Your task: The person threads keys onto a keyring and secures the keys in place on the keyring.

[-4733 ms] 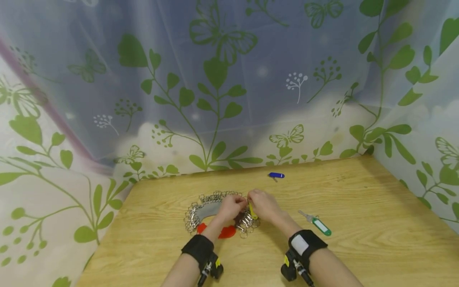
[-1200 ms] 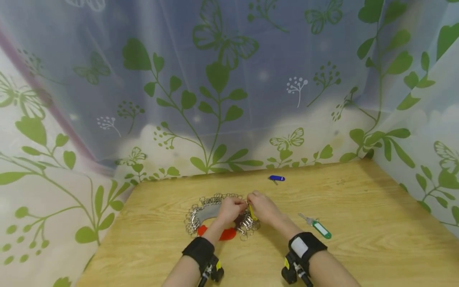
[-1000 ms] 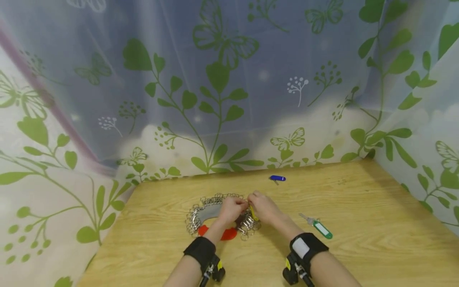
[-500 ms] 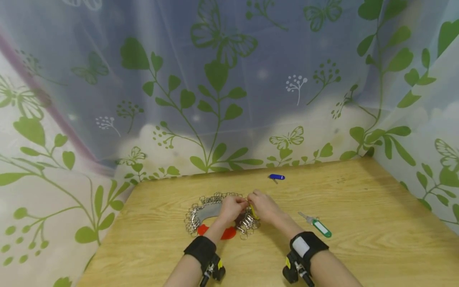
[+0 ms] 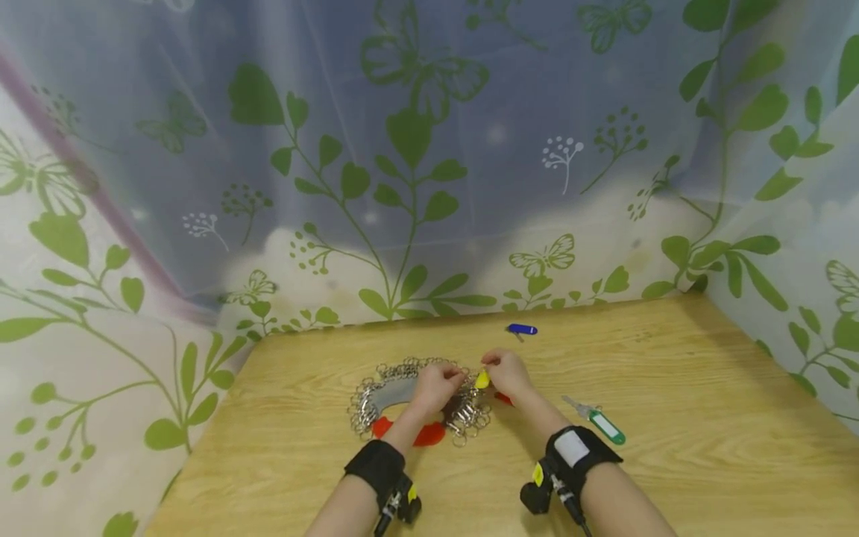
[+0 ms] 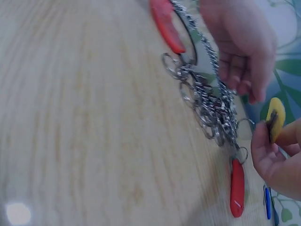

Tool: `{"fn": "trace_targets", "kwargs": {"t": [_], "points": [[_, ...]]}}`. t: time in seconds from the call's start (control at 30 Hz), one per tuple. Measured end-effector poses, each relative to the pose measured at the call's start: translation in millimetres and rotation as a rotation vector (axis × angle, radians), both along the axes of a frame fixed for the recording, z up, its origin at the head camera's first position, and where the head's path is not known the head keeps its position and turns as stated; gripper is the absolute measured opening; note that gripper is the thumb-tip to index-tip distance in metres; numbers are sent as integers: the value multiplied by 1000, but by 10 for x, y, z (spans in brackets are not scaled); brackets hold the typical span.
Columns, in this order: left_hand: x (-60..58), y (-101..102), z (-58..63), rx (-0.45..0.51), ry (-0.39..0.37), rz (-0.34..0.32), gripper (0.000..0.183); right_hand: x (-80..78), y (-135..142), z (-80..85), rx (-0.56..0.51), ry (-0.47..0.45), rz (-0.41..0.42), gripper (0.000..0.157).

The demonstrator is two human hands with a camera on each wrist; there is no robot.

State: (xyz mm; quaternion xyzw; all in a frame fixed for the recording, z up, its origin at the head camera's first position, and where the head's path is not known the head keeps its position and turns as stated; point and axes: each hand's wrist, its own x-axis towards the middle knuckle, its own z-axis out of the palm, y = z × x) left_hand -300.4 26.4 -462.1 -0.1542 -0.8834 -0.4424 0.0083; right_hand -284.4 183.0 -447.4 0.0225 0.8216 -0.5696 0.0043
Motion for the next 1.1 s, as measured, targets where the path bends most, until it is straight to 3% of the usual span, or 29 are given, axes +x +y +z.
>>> {"fn": "trace_targets", "kwargs": {"t": [0.07,0.17,0.4,0.57,0.67,0.83,1.1], "points": [[5,-13,2,2,-12,9,15,-23,45,-2,-55,-45,-14,23],[5,-28,1,-7,-17,12,15,-47,124,-4,22,-11,-30,24],[15,-80,20,-2,-41,-14,17,-78,282,-58,509,175,-3,18],[18,-96,23,8,-60,-20,16,-169,388,-94,758,292,19,24],[9,-118,47,5,-50,-16,16,-284,436,-80,864,328,85,31],[11,-185,108,-2,-26,-26,17,-428,499,-33,887,219,182,50],[2,-316,119,-11,-10,-20,18,-475,624,-62,861,50,252,66]]}}
